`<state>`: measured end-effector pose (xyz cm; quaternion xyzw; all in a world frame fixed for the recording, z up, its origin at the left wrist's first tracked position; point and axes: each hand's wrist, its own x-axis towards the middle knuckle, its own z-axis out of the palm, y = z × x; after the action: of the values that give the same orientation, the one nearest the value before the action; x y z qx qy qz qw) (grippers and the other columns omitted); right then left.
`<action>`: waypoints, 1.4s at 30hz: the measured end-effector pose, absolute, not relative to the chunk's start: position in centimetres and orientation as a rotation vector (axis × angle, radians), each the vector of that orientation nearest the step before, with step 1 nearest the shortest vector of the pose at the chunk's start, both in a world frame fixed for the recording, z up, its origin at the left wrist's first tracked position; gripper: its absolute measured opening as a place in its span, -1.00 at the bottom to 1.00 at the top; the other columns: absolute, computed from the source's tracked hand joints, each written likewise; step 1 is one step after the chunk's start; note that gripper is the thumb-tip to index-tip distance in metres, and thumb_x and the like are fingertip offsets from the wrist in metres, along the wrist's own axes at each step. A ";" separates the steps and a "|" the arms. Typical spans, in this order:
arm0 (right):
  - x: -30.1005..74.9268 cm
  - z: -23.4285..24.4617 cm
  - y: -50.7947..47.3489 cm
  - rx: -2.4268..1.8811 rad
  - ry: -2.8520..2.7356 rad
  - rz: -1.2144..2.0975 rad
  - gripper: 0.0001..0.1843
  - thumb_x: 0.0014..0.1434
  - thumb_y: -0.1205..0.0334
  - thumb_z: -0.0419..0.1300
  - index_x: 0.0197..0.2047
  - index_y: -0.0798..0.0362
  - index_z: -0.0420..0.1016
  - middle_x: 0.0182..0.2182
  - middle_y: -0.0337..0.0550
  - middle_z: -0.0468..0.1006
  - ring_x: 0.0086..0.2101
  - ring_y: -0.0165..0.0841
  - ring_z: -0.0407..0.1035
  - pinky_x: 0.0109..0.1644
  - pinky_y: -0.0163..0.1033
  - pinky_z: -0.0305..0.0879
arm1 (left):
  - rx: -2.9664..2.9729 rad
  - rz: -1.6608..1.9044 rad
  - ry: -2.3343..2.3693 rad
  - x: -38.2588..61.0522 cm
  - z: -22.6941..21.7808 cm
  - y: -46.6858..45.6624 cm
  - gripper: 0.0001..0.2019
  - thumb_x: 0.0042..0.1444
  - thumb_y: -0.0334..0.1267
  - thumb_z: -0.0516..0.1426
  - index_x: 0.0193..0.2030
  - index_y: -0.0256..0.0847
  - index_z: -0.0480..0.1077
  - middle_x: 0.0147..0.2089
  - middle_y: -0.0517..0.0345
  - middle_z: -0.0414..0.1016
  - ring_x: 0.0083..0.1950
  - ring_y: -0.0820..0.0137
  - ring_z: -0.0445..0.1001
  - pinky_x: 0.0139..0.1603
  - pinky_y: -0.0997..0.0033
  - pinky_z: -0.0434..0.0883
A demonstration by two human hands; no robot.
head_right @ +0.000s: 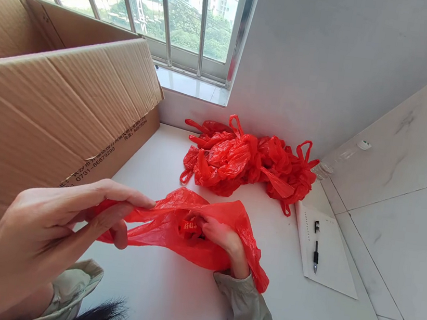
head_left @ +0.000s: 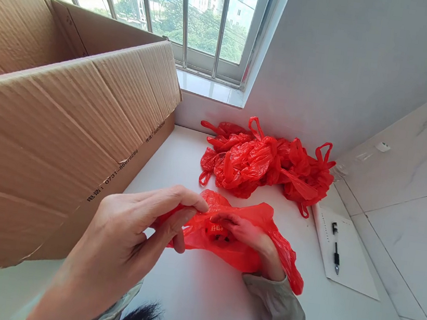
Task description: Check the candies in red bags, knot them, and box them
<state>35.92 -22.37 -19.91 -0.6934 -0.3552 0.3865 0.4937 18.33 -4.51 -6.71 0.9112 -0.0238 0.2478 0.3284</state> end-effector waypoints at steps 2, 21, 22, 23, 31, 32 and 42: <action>36.1 -19.8 -22.6 -1.670 -0.883 0.957 -0.64 0.23 -0.04 0.16 -0.05 0.01 0.53 -0.03 -0.05 0.56 0.06 -0.19 0.40 0.19 -0.01 0.31 | 2.368 0.639 -0.057 18.3 -6.8 -4.5 -0.83 0.32 -0.30 0.04 -0.09 0.05 0.40 -0.51 0.49 0.50 -0.57 0.63 0.51 -0.50 0.75 0.38; 34.2 -18.3 -21.2 -1.886 -0.751 0.871 -0.90 0.12 0.21 0.17 -0.29 0.02 0.47 -0.36 -0.23 0.55 -0.32 -0.28 0.46 -0.28 -0.23 0.36 | 2.353 0.615 -0.090 18.1 -6.9 -4.7 -0.83 0.33 -0.34 0.05 -0.08 -0.01 0.42 -0.50 0.45 0.51 -0.57 0.61 0.49 -0.47 0.71 0.37; 34.2 -18.3 -21.2 -1.893 -0.746 0.865 -0.89 0.12 0.20 0.17 -0.29 0.02 0.48 -0.37 -0.23 0.55 -0.31 -0.26 0.47 -0.27 -0.21 0.37 | 2.346 0.619 -0.089 18.1 -6.9 -4.7 -0.83 0.33 -0.33 0.05 -0.08 -0.01 0.43 -0.50 0.44 0.51 -0.57 0.61 0.49 -0.48 0.70 0.37; 34.3 -18.3 -21.2 -1.906 -0.740 0.856 -0.88 0.12 0.19 0.18 -0.29 0.02 0.49 -0.37 -0.22 0.56 -0.30 -0.23 0.47 -0.25 -0.19 0.37 | 2.339 0.626 -0.083 18.1 -6.9 -4.7 -0.84 0.34 -0.33 0.05 -0.08 -0.01 0.43 -0.50 0.44 0.51 -0.57 0.61 0.49 -0.48 0.70 0.37; 34.5 -18.5 -20.9 -1.919 -0.665 0.786 -0.69 0.19 -0.04 0.19 -0.13 -0.01 0.54 -0.21 -0.17 0.61 -0.15 -0.19 0.48 -0.09 -0.14 0.41 | 2.381 0.621 -0.076 18.1 -6.8 -4.5 -0.84 0.33 -0.29 0.04 -0.07 0.04 0.42 -0.49 0.46 0.52 -0.57 0.60 0.50 -0.49 0.68 0.39; 34.5 -18.5 -20.9 -1.919 -0.635 0.799 -0.67 0.20 -0.07 0.18 -0.14 -0.02 0.55 -0.20 -0.16 0.62 -0.13 -0.19 0.48 -0.06 -0.13 0.40 | 2.385 0.619 -0.072 18.1 -6.8 -4.5 -0.84 0.33 -0.30 0.04 -0.07 0.04 0.41 -0.49 0.46 0.52 -0.57 0.60 0.50 -0.48 0.69 0.39; 35.3 -19.1 -20.8 -1.827 -0.473 0.901 -0.76 0.12 0.03 0.30 -0.20 -0.02 0.58 -0.14 -0.16 0.61 -0.07 -0.21 0.46 0.07 -0.10 0.40 | 2.379 0.627 -0.073 18.4 -6.9 -4.5 -0.83 0.32 -0.30 0.03 -0.07 0.06 0.39 -0.47 0.49 0.52 -0.56 0.65 0.51 -0.48 0.74 0.38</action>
<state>35.27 -20.77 -19.14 -0.7559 -0.1957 0.3727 0.5014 18.38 -4.47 -6.94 0.9112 -0.0281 0.2402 0.3335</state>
